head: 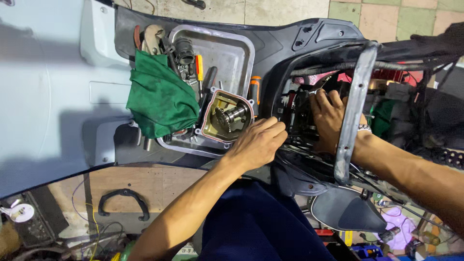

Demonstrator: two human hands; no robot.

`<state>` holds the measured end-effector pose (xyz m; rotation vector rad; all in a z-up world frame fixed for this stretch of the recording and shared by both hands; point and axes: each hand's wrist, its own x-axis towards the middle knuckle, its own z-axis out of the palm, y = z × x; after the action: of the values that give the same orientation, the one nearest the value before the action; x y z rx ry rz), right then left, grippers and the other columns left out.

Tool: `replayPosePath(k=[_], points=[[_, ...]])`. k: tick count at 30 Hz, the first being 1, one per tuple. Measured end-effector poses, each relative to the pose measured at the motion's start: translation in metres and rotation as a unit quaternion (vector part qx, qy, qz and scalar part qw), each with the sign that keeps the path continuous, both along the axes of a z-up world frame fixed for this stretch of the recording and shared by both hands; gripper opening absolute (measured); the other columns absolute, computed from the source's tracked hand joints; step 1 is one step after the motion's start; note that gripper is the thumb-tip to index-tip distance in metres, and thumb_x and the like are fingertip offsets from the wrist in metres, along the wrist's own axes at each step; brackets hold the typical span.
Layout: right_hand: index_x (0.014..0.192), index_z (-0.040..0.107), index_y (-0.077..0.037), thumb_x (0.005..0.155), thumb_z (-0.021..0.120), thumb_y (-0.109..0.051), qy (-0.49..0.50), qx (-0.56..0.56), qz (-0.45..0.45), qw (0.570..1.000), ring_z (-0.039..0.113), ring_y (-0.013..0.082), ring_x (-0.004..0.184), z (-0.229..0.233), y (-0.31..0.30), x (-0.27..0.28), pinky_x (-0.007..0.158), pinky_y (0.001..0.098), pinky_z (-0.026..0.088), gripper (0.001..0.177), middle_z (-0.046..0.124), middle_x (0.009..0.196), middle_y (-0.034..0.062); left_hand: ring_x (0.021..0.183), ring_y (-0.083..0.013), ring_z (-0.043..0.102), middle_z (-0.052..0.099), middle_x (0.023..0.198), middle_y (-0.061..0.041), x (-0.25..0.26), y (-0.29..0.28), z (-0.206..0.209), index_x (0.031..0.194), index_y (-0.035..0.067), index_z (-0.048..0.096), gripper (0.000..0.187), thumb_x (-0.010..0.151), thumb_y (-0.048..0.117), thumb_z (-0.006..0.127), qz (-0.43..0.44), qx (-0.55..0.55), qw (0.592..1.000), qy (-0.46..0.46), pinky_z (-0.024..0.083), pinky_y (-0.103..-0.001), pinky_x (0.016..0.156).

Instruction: The person works on a motorcycle engine cylinder head, handling components by hand and using a screwdriver to adjust or secure parts while the engine is partially disassembled.

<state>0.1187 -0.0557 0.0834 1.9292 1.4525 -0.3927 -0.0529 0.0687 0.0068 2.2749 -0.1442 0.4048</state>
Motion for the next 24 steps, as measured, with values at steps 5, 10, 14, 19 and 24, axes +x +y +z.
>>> replayPosePath(k=[5,10,14,19,24], points=[[0.148,0.041,0.0,0.052,0.088,-0.07,-0.009,-0.094,-0.01,0.995,0.044,0.0288,0.127,0.007,-0.005,0.008,0.104,0.0412,0.044,0.127,0.041,0.151,0.0133,0.095,-0.0257,0.058,0.056,0.093,-0.007,0.004,-0.009,0.001,0.085,0.002,0.062,0.005,0.08,0.001,0.062,-0.017,-0.006,1.0,-0.017,0.052,-0.039,0.086],[0.152,0.037,0.006,0.048,0.08,-0.086,-0.011,-0.111,-0.002,0.994,0.048,0.0281,0.125,0.005,-0.013,0.009,0.107,0.0382,0.043,0.145,0.042,0.15,0.0177,0.093,-0.0269,0.058,0.056,0.091,-0.008,0.003,-0.007,0.002,0.083,0.003,0.062,0.005,0.079,0.001,0.062,-0.015,-0.002,1.0,-0.016,0.05,-0.04,0.083],[0.153,0.035,0.002,0.053,0.074,-0.089,-0.016,-0.104,0.043,0.994,0.044,0.0293,0.135,0.002,-0.03,0.016,0.116,0.0421,0.034,0.141,0.04,0.154,0.0157,0.089,-0.0287,0.057,0.054,0.088,-0.009,0.003,-0.008,0.005,0.079,0.003,0.058,0.004,0.078,0.001,0.062,-0.004,-0.012,1.0,-0.01,0.05,-0.041,0.079],[0.154,0.038,-0.01,0.046,0.072,-0.095,0.019,0.111,0.02,0.993,0.038,0.0308,0.141,-0.004,-0.057,0.03,0.116,0.0516,0.027,0.141,0.042,0.152,0.0137,0.089,-0.0307,0.056,0.053,0.088,-0.01,-0.003,-0.013,0.011,0.079,0.003,0.056,0.007,0.08,0.0,0.062,-0.007,-0.015,0.999,-0.031,0.049,-0.042,0.078],[0.135,0.057,0.0,0.081,0.069,-0.029,-0.026,0.387,-0.144,0.91,0.052,0.0354,0.134,0.08,-0.14,-0.01,0.109,0.0492,0.04,0.062,0.058,0.143,0.0187,0.091,-0.0312,0.056,0.054,0.09,-0.01,0.011,-0.015,0.02,0.082,0.003,0.058,0.008,0.079,-0.002,0.062,-0.028,-0.005,0.999,-0.035,0.05,-0.042,0.079]])
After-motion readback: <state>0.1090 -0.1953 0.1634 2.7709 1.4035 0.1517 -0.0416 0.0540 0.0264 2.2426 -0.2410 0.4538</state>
